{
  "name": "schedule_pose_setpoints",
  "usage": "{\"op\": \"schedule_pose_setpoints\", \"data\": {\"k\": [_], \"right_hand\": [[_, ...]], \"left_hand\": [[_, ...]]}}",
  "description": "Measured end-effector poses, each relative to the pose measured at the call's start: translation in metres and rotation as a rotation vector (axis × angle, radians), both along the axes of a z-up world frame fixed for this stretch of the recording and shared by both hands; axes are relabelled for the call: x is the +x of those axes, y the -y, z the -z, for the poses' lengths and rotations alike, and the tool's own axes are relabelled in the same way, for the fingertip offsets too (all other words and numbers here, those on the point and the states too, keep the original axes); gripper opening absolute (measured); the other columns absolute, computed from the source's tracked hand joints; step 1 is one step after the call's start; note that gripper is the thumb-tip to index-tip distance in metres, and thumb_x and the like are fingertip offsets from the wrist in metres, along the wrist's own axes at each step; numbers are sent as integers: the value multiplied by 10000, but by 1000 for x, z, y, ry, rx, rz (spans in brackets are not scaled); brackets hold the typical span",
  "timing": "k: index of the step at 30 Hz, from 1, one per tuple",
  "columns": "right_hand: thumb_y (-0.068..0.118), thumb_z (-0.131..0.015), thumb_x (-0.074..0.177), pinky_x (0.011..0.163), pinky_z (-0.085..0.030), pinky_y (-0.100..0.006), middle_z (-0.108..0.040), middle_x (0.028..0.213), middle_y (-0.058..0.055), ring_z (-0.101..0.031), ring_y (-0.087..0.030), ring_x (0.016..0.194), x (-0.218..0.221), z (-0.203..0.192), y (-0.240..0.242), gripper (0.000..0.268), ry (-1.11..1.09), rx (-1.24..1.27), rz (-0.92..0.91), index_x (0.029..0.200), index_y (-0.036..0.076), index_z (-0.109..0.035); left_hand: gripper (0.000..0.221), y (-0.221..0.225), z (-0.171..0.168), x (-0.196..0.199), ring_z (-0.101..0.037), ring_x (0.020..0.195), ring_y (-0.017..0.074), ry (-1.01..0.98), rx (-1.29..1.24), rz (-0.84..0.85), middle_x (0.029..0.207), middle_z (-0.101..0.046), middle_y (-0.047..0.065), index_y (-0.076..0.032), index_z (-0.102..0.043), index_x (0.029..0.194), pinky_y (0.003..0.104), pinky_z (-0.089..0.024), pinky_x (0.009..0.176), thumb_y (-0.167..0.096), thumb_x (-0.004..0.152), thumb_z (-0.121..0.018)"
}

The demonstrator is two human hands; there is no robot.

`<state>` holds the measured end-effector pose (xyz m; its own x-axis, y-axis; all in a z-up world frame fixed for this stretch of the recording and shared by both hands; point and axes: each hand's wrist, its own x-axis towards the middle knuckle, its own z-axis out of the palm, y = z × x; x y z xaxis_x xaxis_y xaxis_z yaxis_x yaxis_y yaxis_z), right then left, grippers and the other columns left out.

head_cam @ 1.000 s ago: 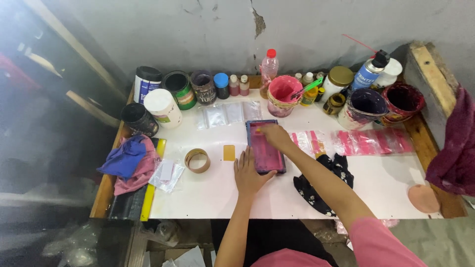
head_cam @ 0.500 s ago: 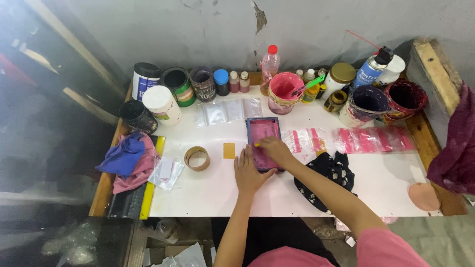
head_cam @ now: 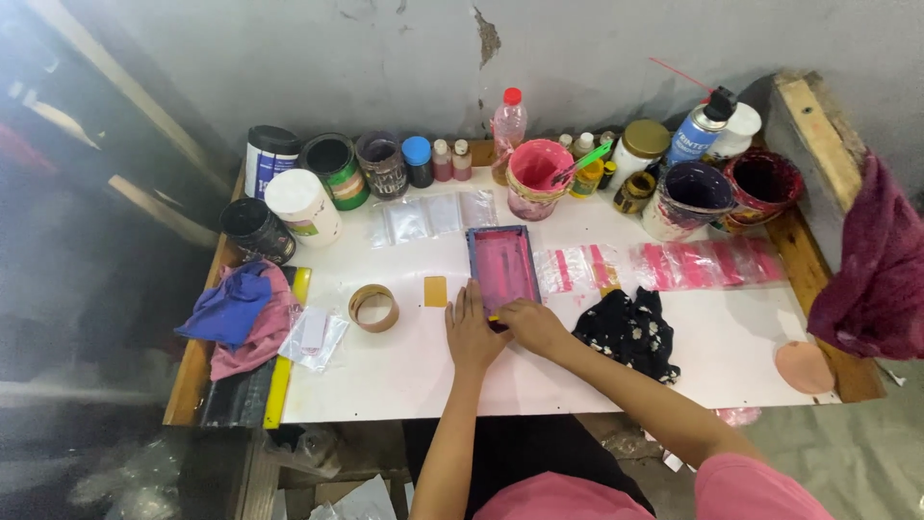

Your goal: Preparing screen printing materials by applying ink to a small screen and stirring ink in a container.

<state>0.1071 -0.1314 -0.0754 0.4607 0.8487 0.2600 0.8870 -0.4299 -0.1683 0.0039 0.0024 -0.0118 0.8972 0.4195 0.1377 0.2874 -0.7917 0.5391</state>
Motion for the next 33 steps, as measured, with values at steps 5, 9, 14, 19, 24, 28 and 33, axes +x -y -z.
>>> {"op": "schedule_pose_setpoints", "data": {"k": [5,9,14,19,24,28,33], "right_hand": [[247,-585,974,921,-545,-338,-749,984,-48,-697,-229,1018,-8,-27,-5,199,-125,57,-25,1085,174,-733],[400,-674,944,1067,-468,-437,-708,1179,-203,-645,-344,1188,-20,-81,17,519,-215,221,-76,1299,22,-647],[220,-629,955,1049,-471,-458,-671,1194,-211,-624,-375,1178,13,-58,90,402,-113,374,338,1306,26,-625],[263,-619,1011,1139,-421,-432,-611,1356,-213,-565,-367,1314,23,-29,146,425,108,307,740,1353,10,-616],[412,-549,1060,1232,-279,-429,-474,1549,-177,-368,-362,1488,6,-35,147,494,179,243,858,1386,48,-622],[491,-468,1080,1266,-194,-464,-352,1651,-138,-215,-367,1560,6,-37,145,547,18,199,893,1471,123,-572],[552,-386,1093,1277,-141,-502,-258,1708,-101,-143,-373,1580,5,-46,144,583,-148,108,927,1495,163,-551]], "left_hand": [[1123,-4,12,-2,-399,1458,290,67,58,6,1585,-440,110,-87,-285,1594,512,-252,1213,-521,666,-744],[1285,-8,-23,-21,-445,1421,352,51,-51,87,1544,-479,171,-34,-271,1589,530,-303,1193,-570,563,-831],[1220,-24,-33,-38,-631,1216,387,136,-326,139,1371,-628,205,-27,-264,1584,497,-465,1079,-501,624,-849],[368,-41,0,-11,-750,853,234,225,-259,-107,996,-794,27,-206,-681,1301,382,-584,778,-417,1003,-631],[599,-47,5,29,-737,937,140,-229,-68,-168,956,-752,-113,-340,-683,1259,379,-601,819,-795,891,-552],[579,-44,5,41,-743,961,280,-228,-20,-148,1001,-747,0,-234,-685,1266,488,-606,833,-668,884,-646],[383,-47,19,45,-752,880,322,-57,-28,-93,943,-746,66,-132,-727,1186,467,-608,792,-408,929,-658]]}}
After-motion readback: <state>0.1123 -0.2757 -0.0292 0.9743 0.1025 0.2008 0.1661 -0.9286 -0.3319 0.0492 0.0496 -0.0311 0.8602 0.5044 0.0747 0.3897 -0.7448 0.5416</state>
